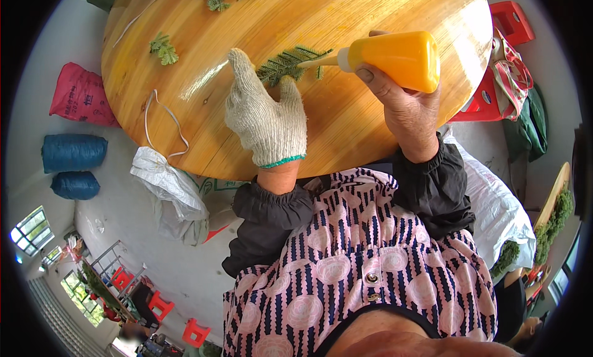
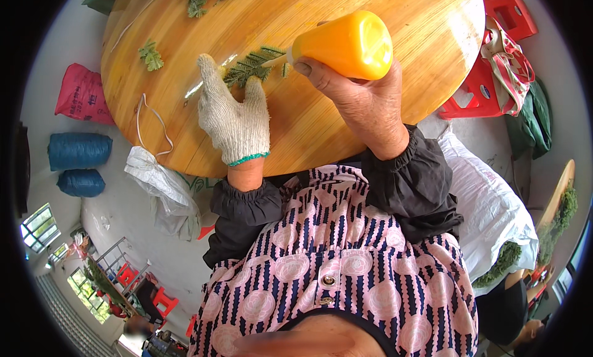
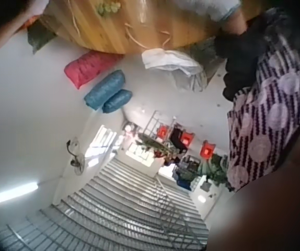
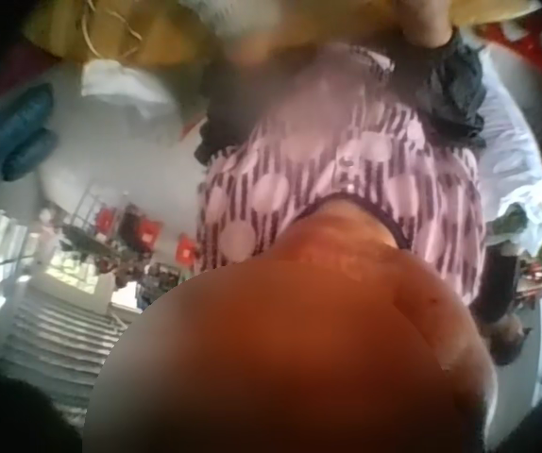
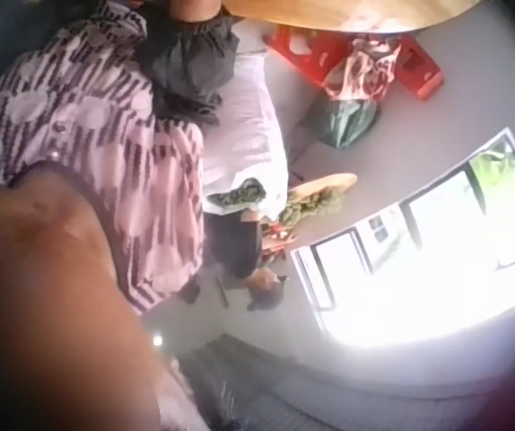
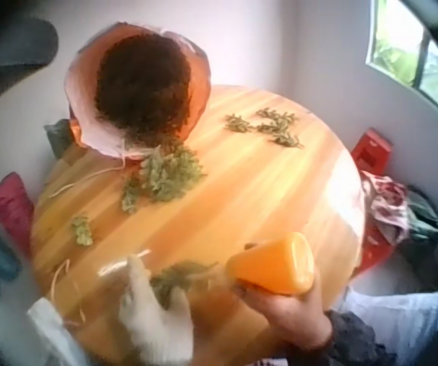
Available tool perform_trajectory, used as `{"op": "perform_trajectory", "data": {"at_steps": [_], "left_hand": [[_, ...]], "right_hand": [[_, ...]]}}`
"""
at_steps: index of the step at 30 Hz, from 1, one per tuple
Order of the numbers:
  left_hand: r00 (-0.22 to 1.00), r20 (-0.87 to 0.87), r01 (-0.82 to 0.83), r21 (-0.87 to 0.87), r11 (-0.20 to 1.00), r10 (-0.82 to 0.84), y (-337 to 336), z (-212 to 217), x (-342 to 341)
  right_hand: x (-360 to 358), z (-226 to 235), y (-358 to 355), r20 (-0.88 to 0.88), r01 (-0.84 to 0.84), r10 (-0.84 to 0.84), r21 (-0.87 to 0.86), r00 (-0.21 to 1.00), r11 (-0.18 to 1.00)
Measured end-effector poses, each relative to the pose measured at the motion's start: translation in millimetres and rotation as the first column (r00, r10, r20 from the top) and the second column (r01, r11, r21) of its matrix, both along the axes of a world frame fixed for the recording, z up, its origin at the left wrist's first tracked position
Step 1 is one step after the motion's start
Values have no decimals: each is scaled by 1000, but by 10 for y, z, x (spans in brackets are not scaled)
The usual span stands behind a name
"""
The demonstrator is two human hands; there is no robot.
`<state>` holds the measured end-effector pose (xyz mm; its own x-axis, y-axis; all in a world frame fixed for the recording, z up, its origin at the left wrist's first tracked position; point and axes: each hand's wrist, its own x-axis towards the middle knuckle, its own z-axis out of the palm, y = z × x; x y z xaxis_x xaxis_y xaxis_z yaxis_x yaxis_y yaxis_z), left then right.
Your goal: Applying glue to plastic leaf stems using a squeeze bottle to assemble plastic plants.
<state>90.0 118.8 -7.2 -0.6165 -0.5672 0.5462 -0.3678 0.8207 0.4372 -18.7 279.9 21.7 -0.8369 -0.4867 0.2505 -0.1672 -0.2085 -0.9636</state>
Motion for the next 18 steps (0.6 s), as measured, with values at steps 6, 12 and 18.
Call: {"op": "perform_trajectory", "data": {"at_steps": [6, 12, 18], "left_hand": [[1000, 5, -4, -5, 1000, 4, 5, -8, -17], [1000, 2, -13, -20, 1000, 13, 32, 12, -44], [1000, 11, -9, -7, 1000, 9, 37, 22, -38]], "right_hand": [[-44, 1, 68, 36, 41, -41, -16, 999, 999], [-114, -9, 145, 47, 54, -53, -25, 997, 998], [-152, -56, 220, 52, 79, -77, -43, 996, 996]]}}
